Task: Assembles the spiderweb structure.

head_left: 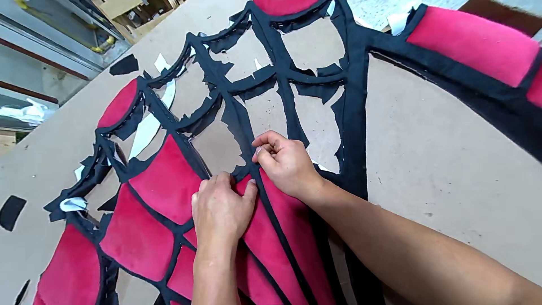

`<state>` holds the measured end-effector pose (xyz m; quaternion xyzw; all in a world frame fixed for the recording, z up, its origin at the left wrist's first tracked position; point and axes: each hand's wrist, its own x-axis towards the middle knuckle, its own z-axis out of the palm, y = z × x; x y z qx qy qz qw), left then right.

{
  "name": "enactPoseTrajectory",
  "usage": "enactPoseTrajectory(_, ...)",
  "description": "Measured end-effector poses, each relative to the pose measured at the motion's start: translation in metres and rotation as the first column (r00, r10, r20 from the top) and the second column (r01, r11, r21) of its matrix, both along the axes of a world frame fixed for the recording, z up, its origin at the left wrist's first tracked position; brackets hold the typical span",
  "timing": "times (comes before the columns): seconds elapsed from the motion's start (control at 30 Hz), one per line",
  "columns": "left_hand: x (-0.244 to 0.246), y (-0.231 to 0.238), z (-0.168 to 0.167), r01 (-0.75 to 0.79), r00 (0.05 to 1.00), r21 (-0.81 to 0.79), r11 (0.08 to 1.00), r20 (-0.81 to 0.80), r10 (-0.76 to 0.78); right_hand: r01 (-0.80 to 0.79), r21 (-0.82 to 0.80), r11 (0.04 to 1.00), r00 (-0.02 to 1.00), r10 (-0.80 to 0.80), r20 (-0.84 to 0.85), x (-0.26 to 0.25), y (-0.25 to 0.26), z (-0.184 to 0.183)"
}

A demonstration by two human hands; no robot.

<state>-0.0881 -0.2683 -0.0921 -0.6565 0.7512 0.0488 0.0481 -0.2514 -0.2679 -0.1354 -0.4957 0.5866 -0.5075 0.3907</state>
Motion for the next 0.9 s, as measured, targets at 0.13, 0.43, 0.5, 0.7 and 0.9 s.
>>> enactPoseTrajectory(0.13, 0.005, 0.003, -0.004, 0.032, 0.997, -0.062, 0.998, -0.064, -0.036, -0.016, -0.018, 1.000, 1.000, 0.015, -0.026, 0.000, 0.001, -0.001)
enactPoseTrajectory(0.43, -0.007, -0.002, -0.005, -0.037, 0.998, -0.122, 0.992, 0.047, 0.043, -0.042, -0.004, 0.999, 0.997, 0.042, -0.069, -0.001, -0.002, -0.001)
enactPoseTrajectory(0.5, 0.009, -0.003, -0.017, 0.058, 0.994, -0.204, 0.977, -0.083, -0.077, -0.038, -0.012, 0.999, 0.997, 0.037, -0.068, -0.003, -0.002, -0.002)
enactPoseTrajectory(0.7, -0.003, -0.002, -0.005, -0.065, 0.995, -0.174, 0.983, 0.064, 0.077, -0.039, 0.016, 0.999, 0.999, 0.040, -0.026, 0.002, -0.001, 0.000)
enactPoseTrajectory(0.9, 0.015, -0.010, -0.012, 0.099, 0.993, -0.159, 0.982, -0.054, -0.108, -0.024, 0.007, 1.000, 0.998, 0.024, -0.051, -0.003, -0.002, -0.001)
